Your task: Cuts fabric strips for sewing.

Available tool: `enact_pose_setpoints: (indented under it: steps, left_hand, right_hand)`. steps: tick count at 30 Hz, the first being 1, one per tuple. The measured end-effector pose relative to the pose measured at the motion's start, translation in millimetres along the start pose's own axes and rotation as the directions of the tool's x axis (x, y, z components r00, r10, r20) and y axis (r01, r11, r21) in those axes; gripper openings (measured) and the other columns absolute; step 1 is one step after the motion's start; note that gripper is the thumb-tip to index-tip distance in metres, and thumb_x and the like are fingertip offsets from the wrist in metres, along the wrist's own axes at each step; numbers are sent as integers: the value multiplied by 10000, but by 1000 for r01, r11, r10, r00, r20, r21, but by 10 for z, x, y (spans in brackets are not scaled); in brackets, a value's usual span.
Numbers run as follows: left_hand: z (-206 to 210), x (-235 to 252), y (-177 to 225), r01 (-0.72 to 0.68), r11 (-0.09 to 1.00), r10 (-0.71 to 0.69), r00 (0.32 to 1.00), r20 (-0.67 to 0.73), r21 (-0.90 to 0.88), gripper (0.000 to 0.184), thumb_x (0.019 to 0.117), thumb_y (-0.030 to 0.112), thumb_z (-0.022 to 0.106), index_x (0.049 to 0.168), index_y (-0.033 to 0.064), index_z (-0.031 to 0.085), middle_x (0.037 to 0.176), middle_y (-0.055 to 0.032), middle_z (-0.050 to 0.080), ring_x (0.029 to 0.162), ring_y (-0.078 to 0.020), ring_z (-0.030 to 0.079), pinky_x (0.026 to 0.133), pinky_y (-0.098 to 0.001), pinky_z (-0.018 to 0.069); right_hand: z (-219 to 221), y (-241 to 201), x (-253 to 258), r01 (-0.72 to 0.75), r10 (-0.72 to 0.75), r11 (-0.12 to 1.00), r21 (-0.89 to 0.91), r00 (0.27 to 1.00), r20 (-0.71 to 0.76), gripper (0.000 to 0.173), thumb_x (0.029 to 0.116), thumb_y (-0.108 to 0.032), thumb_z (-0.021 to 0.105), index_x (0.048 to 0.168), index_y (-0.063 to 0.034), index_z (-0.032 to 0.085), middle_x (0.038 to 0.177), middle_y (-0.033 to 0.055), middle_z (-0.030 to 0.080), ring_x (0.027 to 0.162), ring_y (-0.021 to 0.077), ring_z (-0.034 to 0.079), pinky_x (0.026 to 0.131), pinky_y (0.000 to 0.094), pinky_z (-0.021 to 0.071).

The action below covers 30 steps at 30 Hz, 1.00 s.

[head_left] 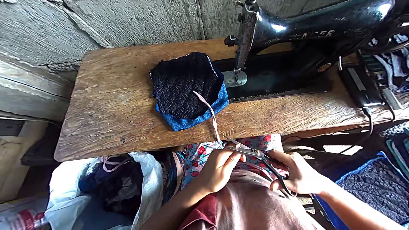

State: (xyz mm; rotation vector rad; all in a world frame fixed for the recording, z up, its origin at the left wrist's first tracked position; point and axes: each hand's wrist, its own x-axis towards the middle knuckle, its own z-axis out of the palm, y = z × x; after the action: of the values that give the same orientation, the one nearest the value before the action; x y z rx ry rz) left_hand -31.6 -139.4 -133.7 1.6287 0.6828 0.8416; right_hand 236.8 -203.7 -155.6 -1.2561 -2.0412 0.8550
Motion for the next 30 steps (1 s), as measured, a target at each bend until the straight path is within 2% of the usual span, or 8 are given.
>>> enact_pose_setpoints:
  steps: [9,14,16,18,21,24,26,30]
  left_hand:
    - [-31,-44,58,183,977,-174,981,87,-107,287,1060,88,409,886,83,638,725,151,515,636,111,448,596,-86,379]
    - [-101,-106,44,224,972,-210,964,160,-71,288,1071,115,397,900,95,627,694,154,460,599,108,404,565,-81,349]
    - [-203,-130,65,230,973,-230,971,69,6,291,1076,132,396,913,83,633,735,139,514,640,103,458,609,-89,400]
    - [-334,-126,112,232,968,-221,968,-118,95,287,1082,145,390,946,66,629,787,123,563,664,90,490,631,-107,431]
    - [-565,-52,165,202,947,-111,935,-335,249,292,1086,161,370,956,71,617,761,130,509,627,96,430,592,-91,376]
    - [-726,48,229,200,943,-75,905,-419,265,234,1069,147,382,971,100,590,716,153,454,603,106,406,568,-80,351]
    - [-806,113,268,220,952,-115,901,-418,213,164,1041,143,447,1044,102,606,746,155,492,621,105,445,589,-85,391]
    - [-970,258,237,222,975,-190,890,-414,30,220,1031,67,413,1057,110,627,675,145,468,572,57,436,566,-113,391]
  right_hand:
    - [211,82,-84,57,-51,984,170,998,-40,664,916,-723,572,850,-62,584,565,-51,414,496,-42,378,466,143,306]
    - [217,96,-161,58,-47,967,248,998,-51,586,950,-630,604,850,-53,604,599,-36,495,535,-60,436,497,117,346]
    - [71,29,-121,-4,28,983,185,992,-126,521,949,-561,660,921,-41,679,638,-35,592,558,-70,499,518,117,422]
    - [-163,-88,2,-183,163,980,-80,964,-209,398,889,-424,723,953,-32,716,676,11,618,560,45,523,513,240,450]
    - [-493,-115,276,-394,327,867,-304,912,-250,324,873,-263,733,1051,7,710,798,155,676,690,324,649,623,573,518]
    - [-656,-31,569,-512,426,796,-324,853,-300,333,893,-236,798,1107,1,705,844,212,693,763,414,663,682,655,491]
    - [-700,14,755,-558,461,767,-316,822,-334,341,894,-230,809,1120,-1,696,871,233,693,806,446,664,715,684,484]
    - [-796,91,956,-484,388,793,-369,869,-307,321,897,-153,801,1155,17,715,1036,238,712,941,440,685,818,689,505]
